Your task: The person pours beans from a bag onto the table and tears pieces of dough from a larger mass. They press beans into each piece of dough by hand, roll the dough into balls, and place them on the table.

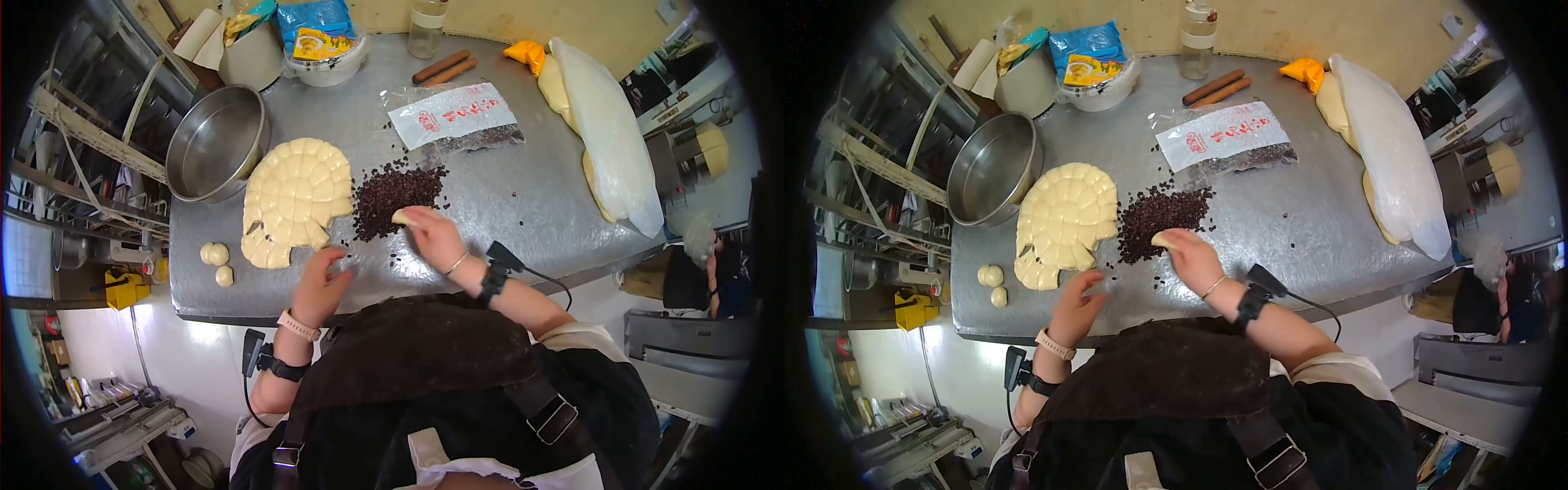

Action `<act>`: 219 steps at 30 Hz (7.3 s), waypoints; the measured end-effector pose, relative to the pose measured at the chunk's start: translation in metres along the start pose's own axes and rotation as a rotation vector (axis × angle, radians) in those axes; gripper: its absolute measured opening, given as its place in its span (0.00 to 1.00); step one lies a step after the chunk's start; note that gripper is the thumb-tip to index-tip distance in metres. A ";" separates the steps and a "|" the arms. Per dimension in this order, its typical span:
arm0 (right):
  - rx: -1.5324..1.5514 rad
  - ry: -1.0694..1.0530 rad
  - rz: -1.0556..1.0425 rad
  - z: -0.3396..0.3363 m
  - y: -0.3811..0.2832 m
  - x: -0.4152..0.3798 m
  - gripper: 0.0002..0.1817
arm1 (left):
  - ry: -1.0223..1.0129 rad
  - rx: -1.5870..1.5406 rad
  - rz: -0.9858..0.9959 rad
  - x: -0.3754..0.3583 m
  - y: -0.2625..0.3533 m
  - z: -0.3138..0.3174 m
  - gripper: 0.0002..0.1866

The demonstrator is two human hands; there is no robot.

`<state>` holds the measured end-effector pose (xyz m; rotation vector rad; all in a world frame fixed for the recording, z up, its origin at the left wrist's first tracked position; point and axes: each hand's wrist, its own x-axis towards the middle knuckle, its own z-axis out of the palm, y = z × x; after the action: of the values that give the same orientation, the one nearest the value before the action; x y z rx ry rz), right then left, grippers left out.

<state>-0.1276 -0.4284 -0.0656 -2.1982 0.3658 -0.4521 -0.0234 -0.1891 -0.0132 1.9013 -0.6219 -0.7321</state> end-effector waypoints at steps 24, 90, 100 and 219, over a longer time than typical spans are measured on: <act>1.569 -0.178 0.771 -0.022 -0.040 0.004 0.11 | -0.113 0.003 0.381 0.095 0.022 0.089 0.20; 1.410 -0.426 0.640 -0.020 -0.114 0.012 0.15 | 0.273 -0.575 0.359 0.032 0.105 0.023 0.12; 1.606 -0.364 0.706 -0.019 -0.105 0.019 0.16 | 0.048 -1.115 -0.001 0.052 0.081 0.012 0.25; 1.504 -0.160 0.688 -0.022 -0.079 0.007 0.18 | -0.100 -0.131 0.517 0.064 0.055 0.053 0.28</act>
<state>-0.1227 -0.3984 0.0109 -0.5696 0.4423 -0.0581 -0.0229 -0.2873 0.0044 1.4970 -1.0511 -0.5162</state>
